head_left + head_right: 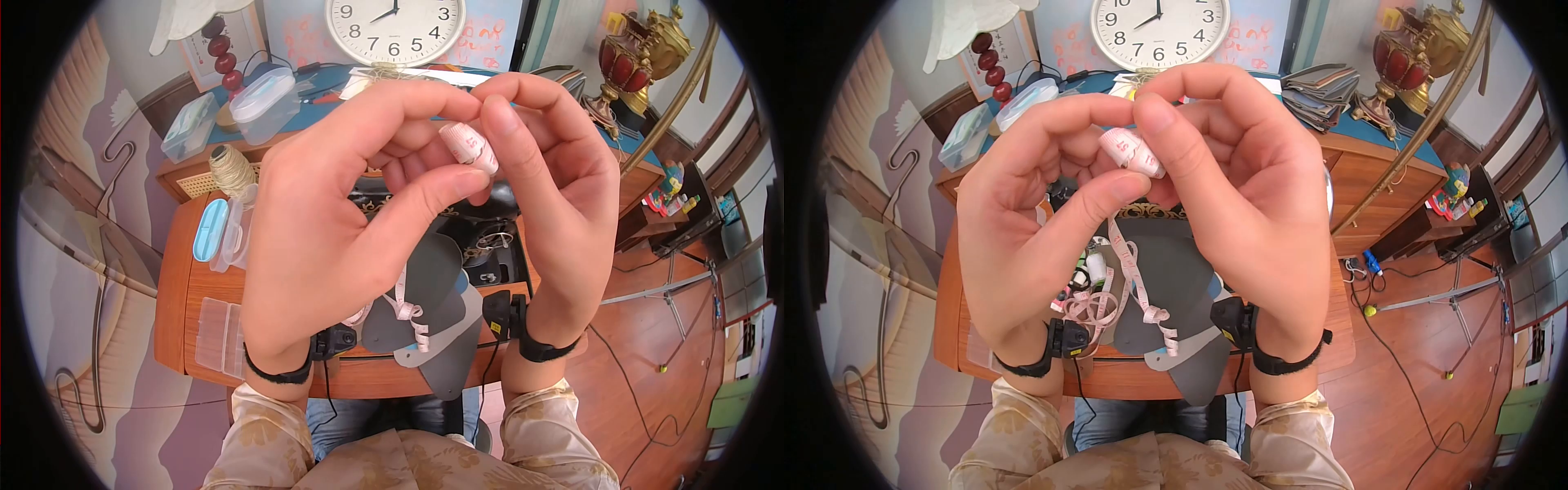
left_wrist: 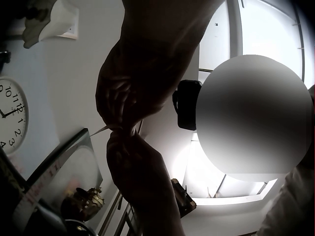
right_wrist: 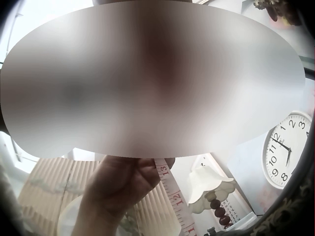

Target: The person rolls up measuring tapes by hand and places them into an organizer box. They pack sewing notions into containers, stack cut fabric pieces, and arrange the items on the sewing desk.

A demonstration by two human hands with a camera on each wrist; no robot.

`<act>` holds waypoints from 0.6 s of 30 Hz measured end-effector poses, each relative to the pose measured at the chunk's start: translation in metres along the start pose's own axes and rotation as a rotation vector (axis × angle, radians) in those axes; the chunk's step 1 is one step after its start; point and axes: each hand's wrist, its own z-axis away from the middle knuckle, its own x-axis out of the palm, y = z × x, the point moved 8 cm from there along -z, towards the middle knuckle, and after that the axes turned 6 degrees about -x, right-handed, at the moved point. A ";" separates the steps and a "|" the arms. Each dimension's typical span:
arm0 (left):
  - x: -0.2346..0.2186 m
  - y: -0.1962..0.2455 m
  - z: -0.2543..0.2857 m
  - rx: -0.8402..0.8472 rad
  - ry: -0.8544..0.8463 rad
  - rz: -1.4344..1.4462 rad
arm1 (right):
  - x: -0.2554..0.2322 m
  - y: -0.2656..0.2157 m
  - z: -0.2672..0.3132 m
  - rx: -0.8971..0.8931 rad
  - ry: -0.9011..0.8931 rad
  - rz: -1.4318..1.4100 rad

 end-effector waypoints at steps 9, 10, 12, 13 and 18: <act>-0.008 -0.004 0.002 -0.083 0.074 -0.008 | 0.010 -0.006 0.003 -0.020 -0.106 -0.022; -0.007 -0.005 0.002 -0.104 0.055 -0.014 | 0.011 -0.006 0.003 -0.015 -0.117 -0.028; -0.005 -0.006 0.002 -0.123 0.073 0.038 | 0.011 -0.004 0.004 -0.019 -0.099 -0.041; -0.005 -0.008 0.002 -0.142 0.091 0.090 | 0.011 -0.004 0.004 -0.023 -0.081 -0.054; -0.002 -0.001 0.001 -0.020 0.022 0.070 | 0.011 -0.001 0.003 -0.020 -0.015 -0.030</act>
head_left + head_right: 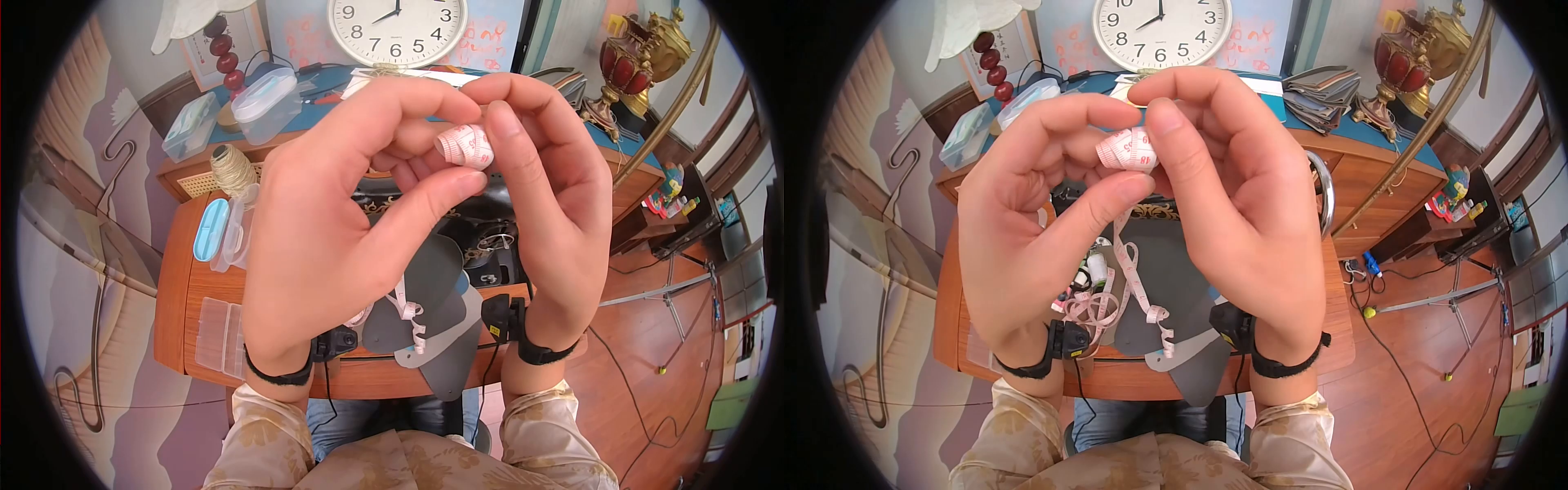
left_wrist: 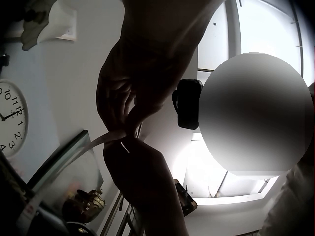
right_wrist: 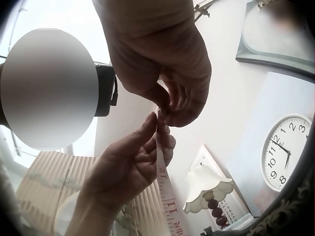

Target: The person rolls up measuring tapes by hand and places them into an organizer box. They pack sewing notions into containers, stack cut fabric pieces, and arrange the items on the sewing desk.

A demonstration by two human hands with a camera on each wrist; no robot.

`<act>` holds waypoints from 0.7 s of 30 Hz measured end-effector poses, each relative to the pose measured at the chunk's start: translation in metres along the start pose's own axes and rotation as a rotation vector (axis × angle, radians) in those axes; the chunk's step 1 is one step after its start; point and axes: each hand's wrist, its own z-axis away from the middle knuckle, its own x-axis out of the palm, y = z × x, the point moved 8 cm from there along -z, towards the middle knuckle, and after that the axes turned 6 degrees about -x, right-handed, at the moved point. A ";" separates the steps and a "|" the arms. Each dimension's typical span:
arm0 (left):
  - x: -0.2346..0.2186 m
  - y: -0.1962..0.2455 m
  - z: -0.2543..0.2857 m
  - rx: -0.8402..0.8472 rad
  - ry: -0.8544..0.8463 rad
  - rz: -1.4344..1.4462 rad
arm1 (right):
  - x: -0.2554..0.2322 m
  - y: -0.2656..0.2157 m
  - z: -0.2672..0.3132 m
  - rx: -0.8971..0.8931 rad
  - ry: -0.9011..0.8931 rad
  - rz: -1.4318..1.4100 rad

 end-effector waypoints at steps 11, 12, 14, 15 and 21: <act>-0.004 0.001 0.002 -0.068 0.052 0.006 | -0.002 -0.001 0.001 0.058 -0.036 0.134; -0.006 -0.002 0.003 -0.121 0.067 0.019 | 0.003 -0.004 -0.001 -0.039 -0.099 0.134; -0.008 -0.005 0.003 -0.173 0.082 0.031 | 0.006 -0.010 0.000 -0.136 -0.160 0.135; -0.008 -0.006 0.004 -0.201 0.067 0.051 | 0.006 -0.011 0.000 -0.129 -0.177 0.132; 0.001 -0.010 0.003 -0.218 0.039 0.195 | 0.004 -0.013 0.000 -0.126 -0.127 0.134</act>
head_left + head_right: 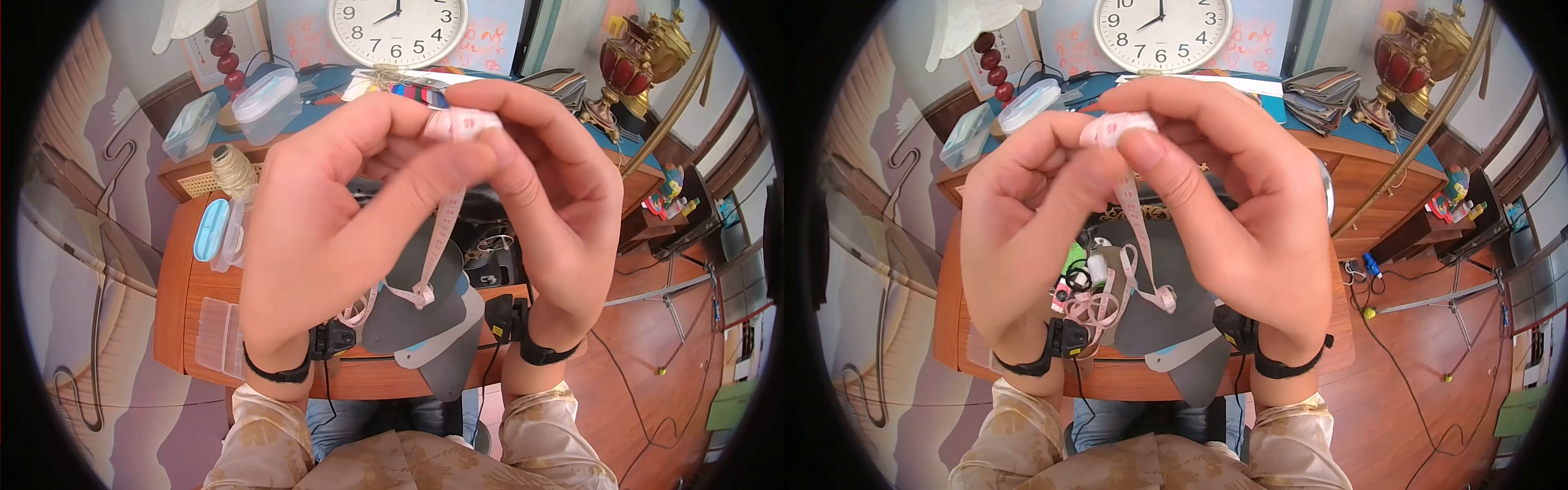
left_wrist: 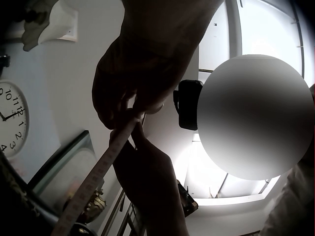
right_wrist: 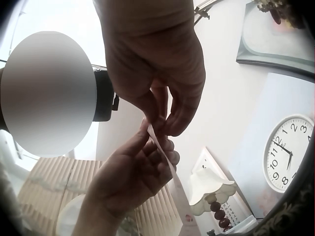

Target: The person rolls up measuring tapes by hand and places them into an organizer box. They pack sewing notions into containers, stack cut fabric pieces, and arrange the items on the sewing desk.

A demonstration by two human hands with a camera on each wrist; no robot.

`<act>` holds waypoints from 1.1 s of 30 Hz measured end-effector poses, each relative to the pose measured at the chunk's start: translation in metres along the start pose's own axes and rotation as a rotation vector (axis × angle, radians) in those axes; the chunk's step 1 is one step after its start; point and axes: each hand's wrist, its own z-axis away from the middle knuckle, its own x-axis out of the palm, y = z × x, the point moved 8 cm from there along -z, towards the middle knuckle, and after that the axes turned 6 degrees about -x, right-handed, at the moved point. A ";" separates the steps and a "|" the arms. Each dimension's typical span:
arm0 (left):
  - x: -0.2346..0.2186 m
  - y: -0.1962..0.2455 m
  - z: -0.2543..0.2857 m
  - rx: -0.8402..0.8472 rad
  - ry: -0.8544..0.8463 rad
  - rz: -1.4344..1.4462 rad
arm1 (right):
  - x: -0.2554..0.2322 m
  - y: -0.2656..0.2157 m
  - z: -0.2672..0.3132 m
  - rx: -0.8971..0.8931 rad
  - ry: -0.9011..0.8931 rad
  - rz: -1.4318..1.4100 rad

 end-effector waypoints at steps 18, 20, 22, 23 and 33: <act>0.000 -0.004 0.002 -0.014 -0.148 -0.077 | -0.006 0.005 -0.001 -0.011 0.042 -0.072; -0.001 -0.004 0.002 -0.024 -0.154 -0.075 | -0.005 0.005 -0.002 -0.019 0.050 -0.072; 0.000 -0.005 0.003 -0.033 -0.178 -0.025 | -0.006 0.005 -0.001 -0.020 0.087 -0.087; 0.000 -0.005 0.003 -0.033 -0.178 -0.025 | -0.006 0.005 -0.001 -0.020 0.088 -0.087; -0.002 -0.002 -0.004 0.118 -0.041 -0.068 | -0.004 0.006 0.002 0.069 0.094 -0.047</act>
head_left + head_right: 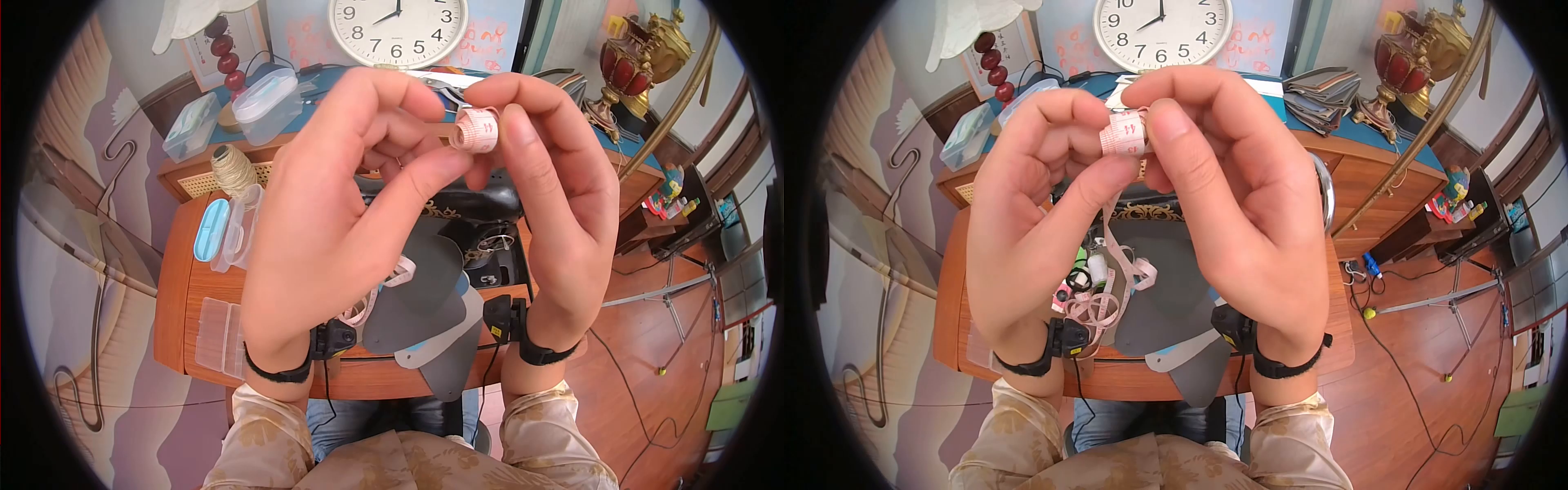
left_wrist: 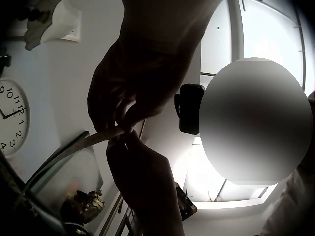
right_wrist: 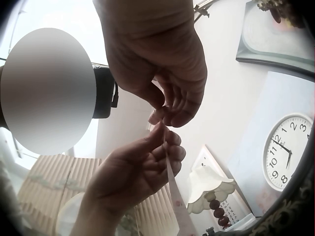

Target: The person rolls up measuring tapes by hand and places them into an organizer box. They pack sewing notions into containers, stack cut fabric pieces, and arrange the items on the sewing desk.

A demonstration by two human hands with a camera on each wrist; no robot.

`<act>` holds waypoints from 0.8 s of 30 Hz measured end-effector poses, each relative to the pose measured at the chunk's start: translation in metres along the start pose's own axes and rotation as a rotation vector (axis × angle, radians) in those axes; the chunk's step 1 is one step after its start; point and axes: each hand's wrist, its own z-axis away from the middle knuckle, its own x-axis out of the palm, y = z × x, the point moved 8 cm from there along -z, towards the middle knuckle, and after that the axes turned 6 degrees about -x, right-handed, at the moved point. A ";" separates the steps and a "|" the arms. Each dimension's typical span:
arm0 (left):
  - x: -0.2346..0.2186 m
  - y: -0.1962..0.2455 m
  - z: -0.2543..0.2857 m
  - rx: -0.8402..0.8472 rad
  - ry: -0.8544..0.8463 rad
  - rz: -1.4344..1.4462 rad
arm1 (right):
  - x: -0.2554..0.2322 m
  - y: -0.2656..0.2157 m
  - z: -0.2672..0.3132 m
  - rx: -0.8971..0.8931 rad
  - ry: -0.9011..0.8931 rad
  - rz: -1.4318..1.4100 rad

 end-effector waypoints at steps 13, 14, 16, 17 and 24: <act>0.000 0.011 0.001 0.072 0.020 -0.081 | -0.004 -0.002 -0.003 -0.101 0.056 0.131; 0.000 0.010 0.001 0.073 0.021 -0.081 | -0.004 -0.003 -0.003 -0.101 0.055 0.131; -0.002 0.008 0.000 0.083 0.030 -0.081 | 0.001 -0.008 -0.004 -0.145 -0.035 0.095; -0.002 0.008 0.000 0.083 0.031 -0.081 | 0.000 -0.008 -0.003 -0.145 -0.036 0.095; 0.000 0.006 0.000 0.057 0.012 0.010 | -0.002 0.002 -0.002 -0.032 -0.041 -0.097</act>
